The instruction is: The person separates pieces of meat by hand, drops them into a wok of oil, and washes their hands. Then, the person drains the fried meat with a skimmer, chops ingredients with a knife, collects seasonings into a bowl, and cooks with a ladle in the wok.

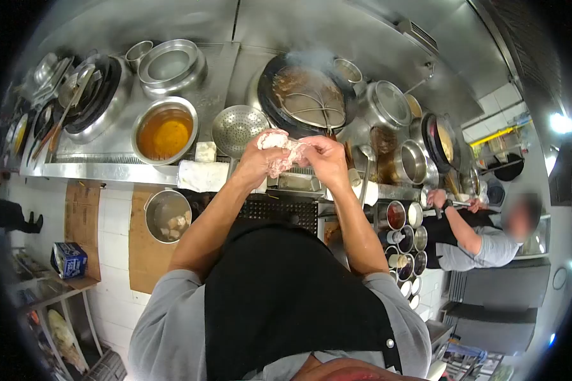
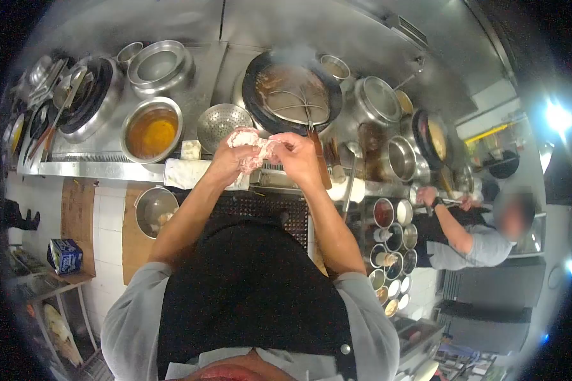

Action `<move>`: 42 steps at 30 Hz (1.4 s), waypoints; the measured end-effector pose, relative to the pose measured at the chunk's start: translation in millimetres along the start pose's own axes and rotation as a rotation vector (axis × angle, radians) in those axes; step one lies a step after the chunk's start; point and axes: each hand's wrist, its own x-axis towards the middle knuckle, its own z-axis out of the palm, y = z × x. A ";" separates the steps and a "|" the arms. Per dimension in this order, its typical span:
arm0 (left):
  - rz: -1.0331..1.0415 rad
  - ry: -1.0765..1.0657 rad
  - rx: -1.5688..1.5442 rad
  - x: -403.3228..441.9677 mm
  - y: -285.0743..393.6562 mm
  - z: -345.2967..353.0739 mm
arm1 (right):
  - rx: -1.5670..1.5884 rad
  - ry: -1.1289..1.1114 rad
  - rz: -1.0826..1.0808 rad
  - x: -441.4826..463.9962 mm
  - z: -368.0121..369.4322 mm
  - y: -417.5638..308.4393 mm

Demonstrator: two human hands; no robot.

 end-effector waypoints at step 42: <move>0.140 0.179 0.049 37.7 -2.2 -1.9 | -0.068 -0.124 -0.053 51.9 -10.0 15.4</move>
